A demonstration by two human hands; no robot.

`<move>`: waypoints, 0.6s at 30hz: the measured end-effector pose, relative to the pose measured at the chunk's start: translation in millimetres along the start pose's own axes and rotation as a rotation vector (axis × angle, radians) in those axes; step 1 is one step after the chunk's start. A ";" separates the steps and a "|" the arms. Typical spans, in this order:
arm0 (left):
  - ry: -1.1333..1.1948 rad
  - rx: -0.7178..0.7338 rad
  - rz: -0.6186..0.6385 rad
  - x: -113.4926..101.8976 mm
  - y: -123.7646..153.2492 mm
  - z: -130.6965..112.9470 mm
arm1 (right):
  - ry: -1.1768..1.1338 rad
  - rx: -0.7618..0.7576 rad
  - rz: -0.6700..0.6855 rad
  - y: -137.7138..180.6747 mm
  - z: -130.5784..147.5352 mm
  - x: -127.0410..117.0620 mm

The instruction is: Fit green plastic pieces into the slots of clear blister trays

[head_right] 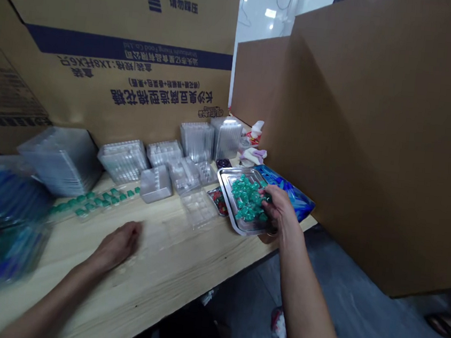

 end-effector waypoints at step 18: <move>0.879 -0.200 -0.329 4.4 66.4 -48.2 | -0.711 0.300 0.747 118.8 60.6 170.8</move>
Point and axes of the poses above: each hand's wrist, its own y-axis away from the middle knuckle, its own x-axis out of the palm, z = x × y, the point moved 1 cm from there along -y, towards the middle knuckle, and after that the axes turned 2 degrees about -x, right-handed, at the moved point
